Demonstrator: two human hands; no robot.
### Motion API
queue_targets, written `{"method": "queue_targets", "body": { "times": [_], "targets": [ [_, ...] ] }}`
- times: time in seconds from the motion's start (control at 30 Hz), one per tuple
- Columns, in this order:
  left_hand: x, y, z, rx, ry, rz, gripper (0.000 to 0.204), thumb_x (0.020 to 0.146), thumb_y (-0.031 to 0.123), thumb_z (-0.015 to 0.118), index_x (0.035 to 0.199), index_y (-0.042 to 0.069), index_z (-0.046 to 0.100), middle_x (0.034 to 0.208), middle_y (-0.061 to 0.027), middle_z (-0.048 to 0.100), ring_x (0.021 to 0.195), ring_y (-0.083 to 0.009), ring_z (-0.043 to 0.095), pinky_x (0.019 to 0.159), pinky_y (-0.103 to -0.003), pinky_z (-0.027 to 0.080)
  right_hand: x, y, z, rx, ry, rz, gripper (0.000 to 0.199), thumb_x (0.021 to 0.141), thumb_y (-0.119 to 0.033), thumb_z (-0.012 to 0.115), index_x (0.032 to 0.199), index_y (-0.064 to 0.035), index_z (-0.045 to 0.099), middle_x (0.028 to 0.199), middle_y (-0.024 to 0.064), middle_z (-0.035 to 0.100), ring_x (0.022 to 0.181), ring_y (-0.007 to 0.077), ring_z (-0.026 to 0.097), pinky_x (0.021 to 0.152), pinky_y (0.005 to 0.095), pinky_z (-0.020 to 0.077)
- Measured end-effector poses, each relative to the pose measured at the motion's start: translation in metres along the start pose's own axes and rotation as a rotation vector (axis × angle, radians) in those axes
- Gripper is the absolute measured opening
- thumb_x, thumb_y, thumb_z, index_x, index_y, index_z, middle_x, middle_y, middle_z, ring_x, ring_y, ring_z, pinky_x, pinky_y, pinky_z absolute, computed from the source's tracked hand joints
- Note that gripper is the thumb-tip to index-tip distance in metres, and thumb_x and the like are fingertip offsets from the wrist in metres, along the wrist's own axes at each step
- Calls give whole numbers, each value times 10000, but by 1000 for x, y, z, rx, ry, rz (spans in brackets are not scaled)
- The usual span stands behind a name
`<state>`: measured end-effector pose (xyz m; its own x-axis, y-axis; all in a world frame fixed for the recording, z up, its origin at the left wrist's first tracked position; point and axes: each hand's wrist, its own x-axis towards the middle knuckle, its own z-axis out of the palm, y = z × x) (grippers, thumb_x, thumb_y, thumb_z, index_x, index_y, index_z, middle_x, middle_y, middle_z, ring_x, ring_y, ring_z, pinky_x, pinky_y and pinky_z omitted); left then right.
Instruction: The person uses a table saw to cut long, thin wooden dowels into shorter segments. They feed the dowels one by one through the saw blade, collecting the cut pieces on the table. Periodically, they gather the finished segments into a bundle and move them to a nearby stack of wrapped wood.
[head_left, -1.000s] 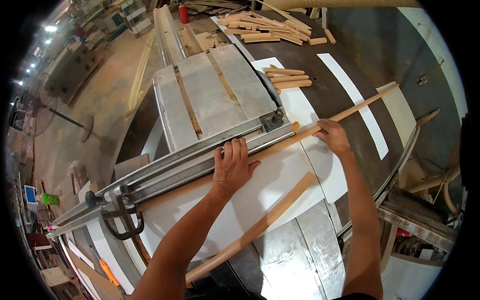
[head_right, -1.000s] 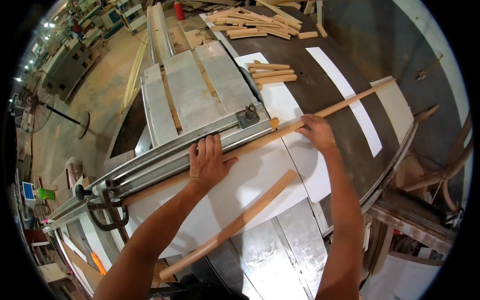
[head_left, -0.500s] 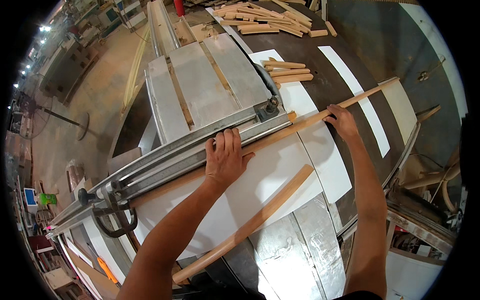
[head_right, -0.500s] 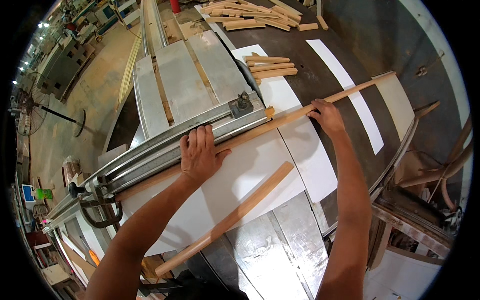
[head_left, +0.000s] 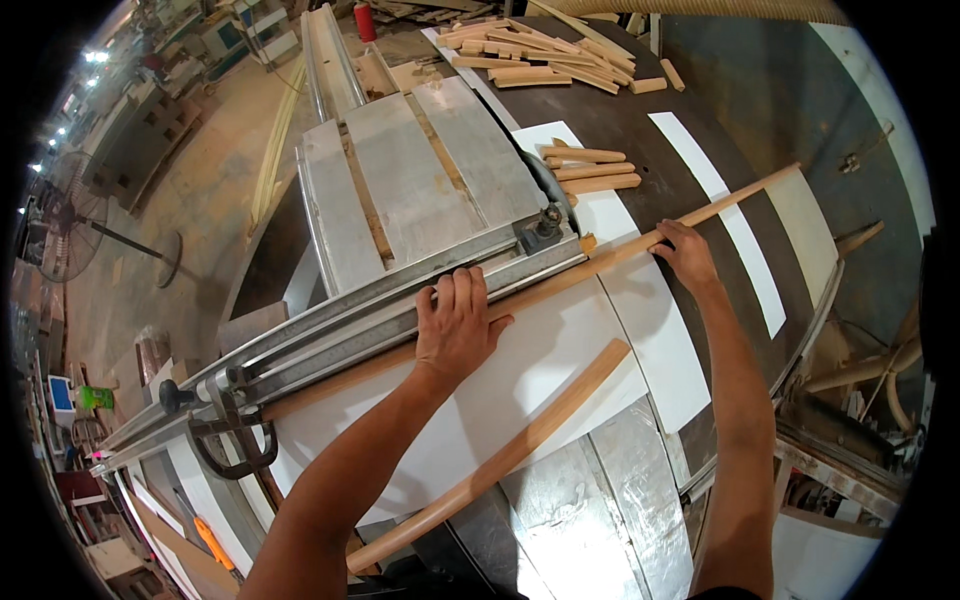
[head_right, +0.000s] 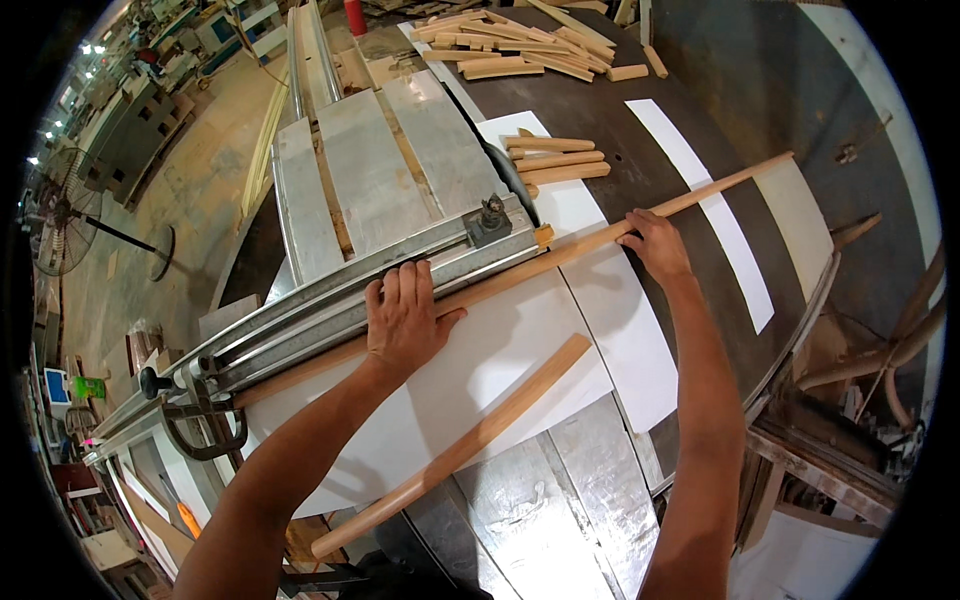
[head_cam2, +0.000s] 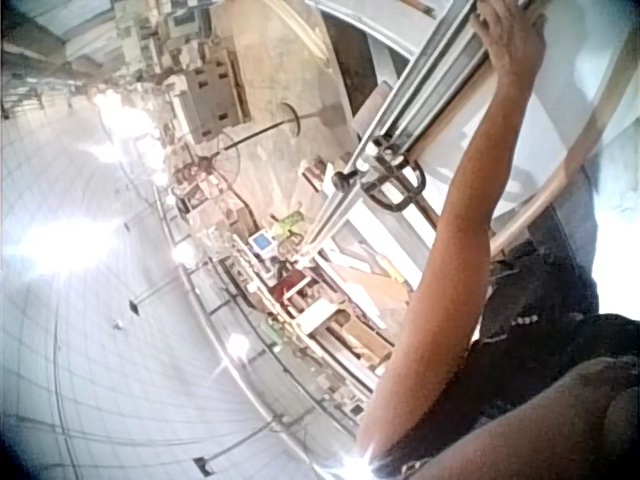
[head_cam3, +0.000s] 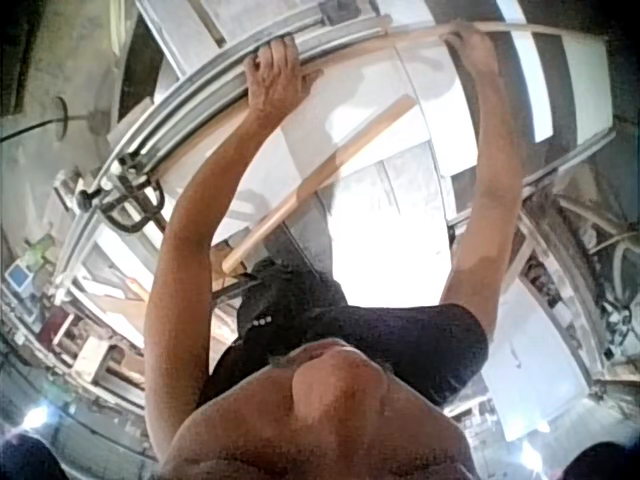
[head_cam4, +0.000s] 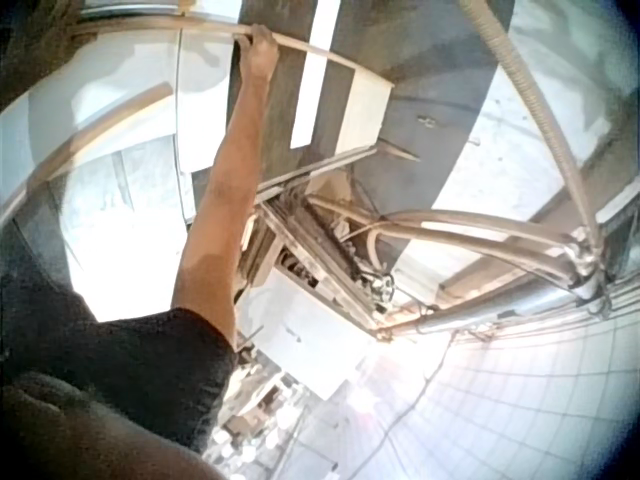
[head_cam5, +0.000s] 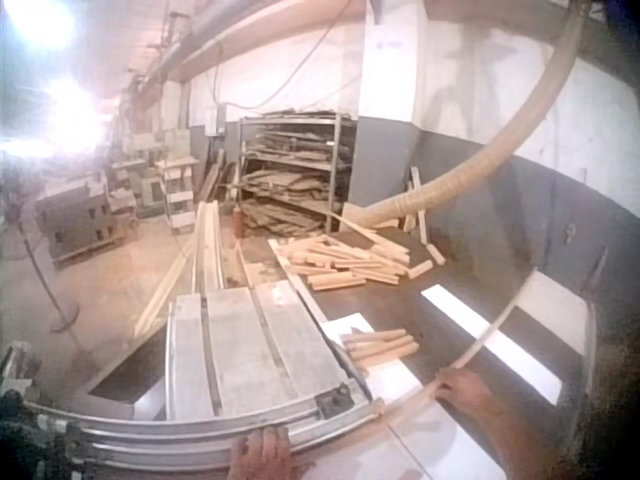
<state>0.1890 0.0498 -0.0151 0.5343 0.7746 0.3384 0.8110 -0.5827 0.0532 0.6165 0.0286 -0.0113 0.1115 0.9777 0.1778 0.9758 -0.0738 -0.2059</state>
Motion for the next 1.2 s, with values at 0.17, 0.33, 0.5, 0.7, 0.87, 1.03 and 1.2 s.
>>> {"method": "queue_targets", "body": {
  "times": [0.17, 0.33, 0.5, 0.7, 0.87, 1.03, 1.2],
  "targets": [
    [0, -2, -2, -8, 1, 12, 858, 792, 581, 739, 1350, -32, 514, 1209, -124, 563, 1105, -264, 511, 988, -456, 355, -2, -1, 1, 22, 20, -14, 462, 812, -213, 810, 1197, 10, 689, 1299, 192, 657, 1192, 363, 621, 1023, 435, 515],
    [-1, -4, 1, 21, 2, 16, 855, 806, 593, 726, 1350, -28, 509, 1222, -124, 558, 1104, -257, 509, 974, -452, 356, 1, -4, 1, 7, 20, -6, 458, 807, -201, 811, 1195, 10, 688, 1292, 191, 659, 1187, 364, 621, 1020, 437, 515],
    [-1, -4, 2, 31, 22, 28, 858, 812, 594, 723, 1361, -27, 499, 1237, -129, 555, 1111, -259, 507, 973, -453, 357, 1, -2, 0, 9, 11, -6, 454, 811, -192, 806, 1201, 8, 687, 1294, 191, 658, 1191, 363, 618, 1021, 435, 512],
    [-1, -5, 1, 20, 34, 30, 860, 811, 583, 731, 1364, -31, 493, 1239, -136, 554, 1125, -270, 508, 977, -465, 367, 2, -3, 1, 0, 3, 15, 478, 813, -223, 811, 1214, 6, 685, 1298, 193, 655, 1200, 363, 614, 1030, 432, 508],
    [-1, -7, 2, 13, 44, 38, 860, 810, 588, 726, 1355, -35, 494, 1233, -145, 553, 1117, -275, 512, 972, -469, 374, 2, -1, 2, 17, 9, -20, 479, 819, -236, 806, 1214, 6, 684, 1295, 198, 655, 1188, 368, 621, 1020, 435, 516],
    [0, -8, 0, 25, 47, 44, 868, 798, 594, 728, 1345, -40, 499, 1211, -142, 552, 1095, -267, 512, 956, -458, 379, 3, -1, 1, -3, 24, -46, 470, 820, -226, 805, 1209, 8, 686, 1282, 206, 660, 1179, 373, 626, 1009, 436, 522],
    [0, -8, -1, 35, 54, 50, 872, 797, 595, 728, 1346, -41, 498, 1189, -138, 550, 1077, -264, 511, 943, -452, 384, 4, -1, 2, -4, 27, -61, 469, 816, -217, 807, 1206, 13, 685, 1268, 211, 666, 1174, 378, 629, 1004, 440, 524]
  ]
}}
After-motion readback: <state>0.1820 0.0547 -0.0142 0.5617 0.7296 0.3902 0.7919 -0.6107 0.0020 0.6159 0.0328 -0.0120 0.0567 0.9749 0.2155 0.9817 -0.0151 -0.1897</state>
